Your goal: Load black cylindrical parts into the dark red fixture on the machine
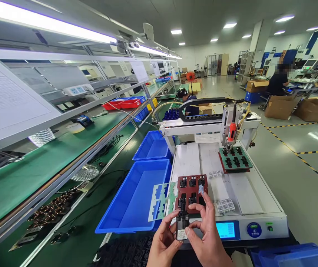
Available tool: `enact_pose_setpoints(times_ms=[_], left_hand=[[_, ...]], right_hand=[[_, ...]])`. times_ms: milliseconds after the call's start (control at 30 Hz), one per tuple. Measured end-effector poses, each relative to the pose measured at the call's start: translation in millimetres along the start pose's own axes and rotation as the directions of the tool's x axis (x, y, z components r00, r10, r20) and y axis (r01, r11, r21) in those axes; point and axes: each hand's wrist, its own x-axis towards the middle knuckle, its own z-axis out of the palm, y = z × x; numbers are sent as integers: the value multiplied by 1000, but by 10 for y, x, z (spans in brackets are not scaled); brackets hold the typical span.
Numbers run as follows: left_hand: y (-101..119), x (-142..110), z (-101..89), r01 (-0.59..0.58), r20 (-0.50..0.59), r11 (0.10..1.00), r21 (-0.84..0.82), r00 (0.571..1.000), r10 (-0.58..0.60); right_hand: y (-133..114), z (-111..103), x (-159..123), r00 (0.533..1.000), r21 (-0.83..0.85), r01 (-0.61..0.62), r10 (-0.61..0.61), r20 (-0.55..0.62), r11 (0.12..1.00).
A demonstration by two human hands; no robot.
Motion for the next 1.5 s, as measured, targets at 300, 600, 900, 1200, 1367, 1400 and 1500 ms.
enact_pose_setpoints(times_ms=[300,600,900,1200,1367,1400,1500], left_hand=[[-17,-18,-84,-2,19,999,-34,1000,2],[-73,-77,65,-42,-207,979,199,975,84],[-162,-13,-316,-17,-167,996,-92,986,1],[-235,-34,-315,95,-306,909,-405,923,-233],[-295,10,-283,189,-419,902,-388,836,-355],[-312,15,-270,191,-414,900,-393,837,-358],[-363,19,-245,195,-322,891,-411,883,-342]], right_hand=[[155,78,-57,928,-308,339,-370,-48,889],[493,155,60,998,-355,48,-59,-21,934],[1015,-225,359,999,-276,19,-32,-43,961],[1604,-189,861,969,-384,241,-243,42,891],[955,27,885,967,-151,124,-153,-204,981],[803,61,875,968,-86,86,-104,-229,993],[459,136,810,982,65,-10,22,-190,998]])
